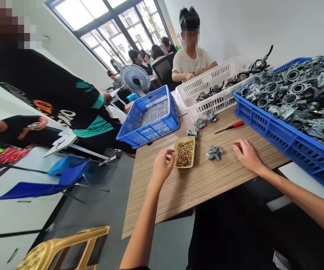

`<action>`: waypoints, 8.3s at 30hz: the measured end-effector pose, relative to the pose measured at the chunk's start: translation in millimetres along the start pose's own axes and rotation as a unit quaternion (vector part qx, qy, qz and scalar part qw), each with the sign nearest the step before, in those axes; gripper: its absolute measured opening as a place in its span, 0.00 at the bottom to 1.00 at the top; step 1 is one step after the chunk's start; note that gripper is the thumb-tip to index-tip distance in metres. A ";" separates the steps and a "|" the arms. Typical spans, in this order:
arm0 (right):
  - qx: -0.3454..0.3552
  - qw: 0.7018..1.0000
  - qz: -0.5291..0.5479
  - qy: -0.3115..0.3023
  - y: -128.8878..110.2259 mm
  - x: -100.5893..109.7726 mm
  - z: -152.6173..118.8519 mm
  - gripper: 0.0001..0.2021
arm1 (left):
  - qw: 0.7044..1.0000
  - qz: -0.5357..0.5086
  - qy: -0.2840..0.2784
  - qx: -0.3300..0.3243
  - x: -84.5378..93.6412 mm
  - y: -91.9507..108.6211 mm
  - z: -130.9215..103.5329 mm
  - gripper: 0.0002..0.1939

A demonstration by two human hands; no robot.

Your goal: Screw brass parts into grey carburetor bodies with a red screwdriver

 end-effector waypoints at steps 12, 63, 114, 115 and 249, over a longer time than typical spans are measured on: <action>-0.002 1.000 0.019 0.011 5.9 0.3 -0.9 0.14 | 0.977 0.119 -0.169 -0.057 -42.4 0.6 34.9 0.15; 0.021 1.000 0.001 -0.001 -11.4 0.6 -2.7 0.10 | 0.927 0.296 -0.215 -0.088 -54.5 -10.3 27.9 0.07; 0.022 0.999 -0.019 -0.014 -15.0 -0.6 -4.0 0.11 | 0.975 0.149 -0.103 -0.131 -71.3 11.5 65.5 0.08; 0.022 0.999 -0.020 -0.014 -14.9 -0.7 -4.0 0.11 | 0.975 0.150 -0.103 -0.129 -72.1 11.8 65.8 0.08; 0.020 0.999 -0.034 -0.023 -21.3 -0.7 -6.1 0.10 | 0.920 0.191 -0.126 -0.319 -93.3 165.7 6.3 0.05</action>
Point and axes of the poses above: each hand's wrist, its own z-axis towards the middle knuckle, its own x-axis out of the back of the hand, y = z × x, the point moved 6 cm from there along z, towards the middle knuckle, and after that the axes turned 8 degrees about z, right-handed, at the moved point
